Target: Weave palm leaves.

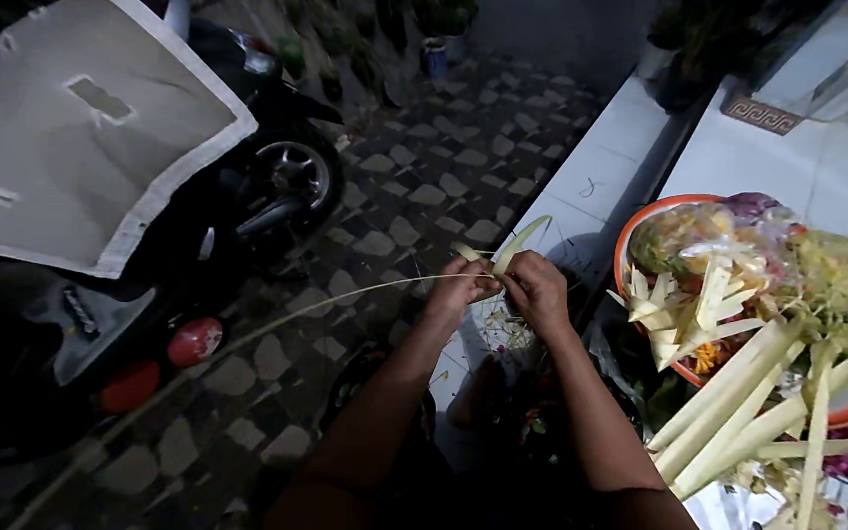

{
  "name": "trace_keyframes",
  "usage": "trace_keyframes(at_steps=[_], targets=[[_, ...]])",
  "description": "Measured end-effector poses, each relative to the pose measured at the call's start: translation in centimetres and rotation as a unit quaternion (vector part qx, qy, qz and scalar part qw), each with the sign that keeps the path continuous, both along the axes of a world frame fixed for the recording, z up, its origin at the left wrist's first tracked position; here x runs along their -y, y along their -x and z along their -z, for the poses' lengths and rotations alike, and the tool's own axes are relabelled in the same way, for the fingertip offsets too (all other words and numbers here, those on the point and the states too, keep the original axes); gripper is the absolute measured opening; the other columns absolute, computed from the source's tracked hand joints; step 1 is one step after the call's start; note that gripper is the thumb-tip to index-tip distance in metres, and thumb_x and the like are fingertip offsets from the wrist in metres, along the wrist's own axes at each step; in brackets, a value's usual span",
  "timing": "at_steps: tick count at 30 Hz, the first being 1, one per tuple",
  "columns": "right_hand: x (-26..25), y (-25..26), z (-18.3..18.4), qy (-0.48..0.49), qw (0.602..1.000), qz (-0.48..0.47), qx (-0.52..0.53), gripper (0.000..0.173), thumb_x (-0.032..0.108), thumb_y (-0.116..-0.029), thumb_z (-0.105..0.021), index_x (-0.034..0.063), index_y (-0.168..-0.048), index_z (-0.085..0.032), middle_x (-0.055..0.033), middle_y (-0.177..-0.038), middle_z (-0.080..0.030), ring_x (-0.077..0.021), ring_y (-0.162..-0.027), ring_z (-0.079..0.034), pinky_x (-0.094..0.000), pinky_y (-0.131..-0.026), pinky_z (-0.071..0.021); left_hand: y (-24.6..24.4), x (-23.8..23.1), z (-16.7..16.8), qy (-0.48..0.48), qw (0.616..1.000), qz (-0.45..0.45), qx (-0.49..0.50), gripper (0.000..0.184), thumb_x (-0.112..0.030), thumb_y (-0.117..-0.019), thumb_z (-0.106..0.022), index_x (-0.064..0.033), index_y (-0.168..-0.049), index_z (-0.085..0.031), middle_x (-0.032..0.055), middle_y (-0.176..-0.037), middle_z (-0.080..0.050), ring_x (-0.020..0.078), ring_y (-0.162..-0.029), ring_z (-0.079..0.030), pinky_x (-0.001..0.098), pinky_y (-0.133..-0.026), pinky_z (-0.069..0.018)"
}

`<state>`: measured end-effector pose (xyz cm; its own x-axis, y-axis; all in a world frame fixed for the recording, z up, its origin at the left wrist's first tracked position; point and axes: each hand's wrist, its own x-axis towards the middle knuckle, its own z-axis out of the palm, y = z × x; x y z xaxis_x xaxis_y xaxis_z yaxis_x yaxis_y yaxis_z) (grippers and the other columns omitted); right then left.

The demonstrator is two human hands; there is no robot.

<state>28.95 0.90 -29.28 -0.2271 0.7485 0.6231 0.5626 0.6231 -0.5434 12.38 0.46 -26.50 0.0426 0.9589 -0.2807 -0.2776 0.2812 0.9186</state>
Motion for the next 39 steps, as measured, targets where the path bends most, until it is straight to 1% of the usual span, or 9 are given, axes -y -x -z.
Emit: trace_keyframes(at_steps=[8, 13, 17, 22, 26, 28, 30, 33, 39], targets=[[0.1, -1.5, -1.1, -0.032, 0.997, 0.007, 0.076, 0.006, 0.012, -0.0946, -0.070, 0.0087, -0.093, -0.075, -0.0074, -0.103, -0.074, -0.0248, -0.092, -0.070, -0.0443, -0.077, -0.0554, 1.9, 0.6, -0.1, -0.031, 0.991, 0.104, 0.081, 0.021, 0.000, -0.1035, -0.043, 0.0001, -0.118, -0.058, 0.0139, -0.111, -0.071, 0.0242, -0.099, -0.072, 0.0392, -0.094, -0.0583], [0.4, -1.7, -1.3, -0.039, 0.996, -0.009, 0.080, 0.008, 0.012, -0.0950, -0.069, 0.0086, -0.091, -0.075, -0.0083, -0.103, -0.074, -0.0254, -0.091, -0.069, -0.0439, -0.077, -0.0551, 1.5, 0.6, -0.6, -0.021, 0.993, 0.100, 0.057, 0.014, -0.005, -0.1055, -0.050, -0.0002, -0.108, -0.063, 0.0087, -0.101, -0.072, 0.0196, -0.091, -0.073, 0.0377, -0.089, -0.0609], [0.5, -1.3, -1.2, -0.059, 0.994, -0.025, 0.093, 0.009, 0.014, -0.0958, -0.068, 0.0098, -0.090, -0.074, -0.0083, -0.103, -0.074, -0.0267, -0.091, -0.070, -0.0452, -0.076, -0.0557, 1.3, 0.5, -1.1, -0.011, 0.994, 0.107, 0.006, 0.018, -0.008, -0.1057, -0.051, 0.0016, -0.117, -0.062, 0.0059, -0.099, -0.071, 0.0140, -0.086, -0.071, 0.0323, -0.083, -0.0611], [0.5, -1.0, -1.1, -0.073, 0.992, -0.020, 0.103, 0.009, 0.012, -0.0946, -0.068, 0.0109, -0.088, -0.074, -0.0075, -0.101, -0.073, -0.0258, -0.088, -0.068, -0.0431, -0.073, -0.0537, 1.2, 0.6, -0.8, -0.011, 0.995, 0.099, 0.003, 0.012, -0.006, -0.1053, -0.051, -0.0005, -0.108, -0.061, 0.0053, -0.093, -0.070, 0.0128, -0.082, -0.071, 0.0303, -0.080, -0.0609], [0.5, -0.9, -1.1, 0.025, 0.998, -0.056, 0.032, 0.010, 0.014, -0.0965, -0.068, 0.0100, -0.097, -0.077, -0.0061, -0.107, -0.073, -0.0224, -0.099, -0.069, -0.0453, -0.084, -0.0541, 1.1, 0.5, -0.6, -0.003, 0.996, 0.085, -0.002, 0.010, -0.005, -0.1052, -0.050, -0.0013, -0.107, -0.059, 0.0054, -0.092, -0.069, 0.0121, -0.079, -0.070, 0.0289, -0.078, -0.0607], [0.4, -0.6, -0.9, 0.097, 0.991, -0.082, -0.046, 0.011, 0.013, -0.0977, -0.067, 0.0081, -0.101, -0.076, -0.0064, -0.109, -0.071, -0.0166, -0.098, -0.068, -0.0386, -0.086, -0.0579, 1.0, 0.4, -0.5, 0.002, 0.998, 0.070, 0.003, 0.008, -0.004, -0.1042, -0.052, -0.0018, -0.107, -0.059, 0.0056, -0.091, -0.071, 0.0120, -0.077, -0.070, 0.0279, -0.076, -0.0607], [0.4, -0.2, -0.5, 0.164, 0.974, -0.090, -0.125, 0.010, 0.012, -0.0970, -0.069, 0.0052, -0.102, -0.074, -0.0068, -0.105, -0.069, -0.0122, -0.087, -0.067, -0.0298, -0.077, -0.0590, 0.7, 0.4, -0.6, 0.009, 0.998, 0.059, -0.001, 0.008, -0.001, -0.1030, -0.052, -0.0020, -0.108, -0.058, 0.0055, -0.093, -0.070, 0.0118, -0.079, -0.070, 0.0283, -0.077, -0.0605], [0.5, 0.2, -0.4, 0.268, 0.937, -0.080, -0.210, 0.011, 0.011, -0.0960, -0.071, 0.0042, -0.104, -0.067, -0.0048, -0.084, -0.066, -0.0099, -0.063, -0.057, -0.0261, -0.059, -0.0509, 0.5, 0.3, 0.3, -0.013, 0.998, 0.063, -0.007, 0.016, -0.001, -0.1011, -0.056, -0.0007, -0.116, -0.059, 0.0065, -0.099, -0.068, 0.0132, -0.084, -0.069, 0.0305, -0.081, -0.0601], [0.6, -0.4, -0.6, 0.381, 0.880, -0.072, -0.275, 0.014, 0.011, -0.0968, -0.070, 0.0070, -0.106, -0.059, -0.0040, -0.081, -0.063, -0.0090, -0.061, -0.054, -0.0256, -0.059, -0.0504, 0.5, 0.5, 1.8, -0.141, 0.979, 0.089, -0.115, 0.016, -0.008, -0.1032, -0.053, 0.0040, -0.108, -0.062, 0.0101, -0.095, -0.072, 0.0164, -0.088, -0.072, 0.0351, -0.085, -0.0602]])
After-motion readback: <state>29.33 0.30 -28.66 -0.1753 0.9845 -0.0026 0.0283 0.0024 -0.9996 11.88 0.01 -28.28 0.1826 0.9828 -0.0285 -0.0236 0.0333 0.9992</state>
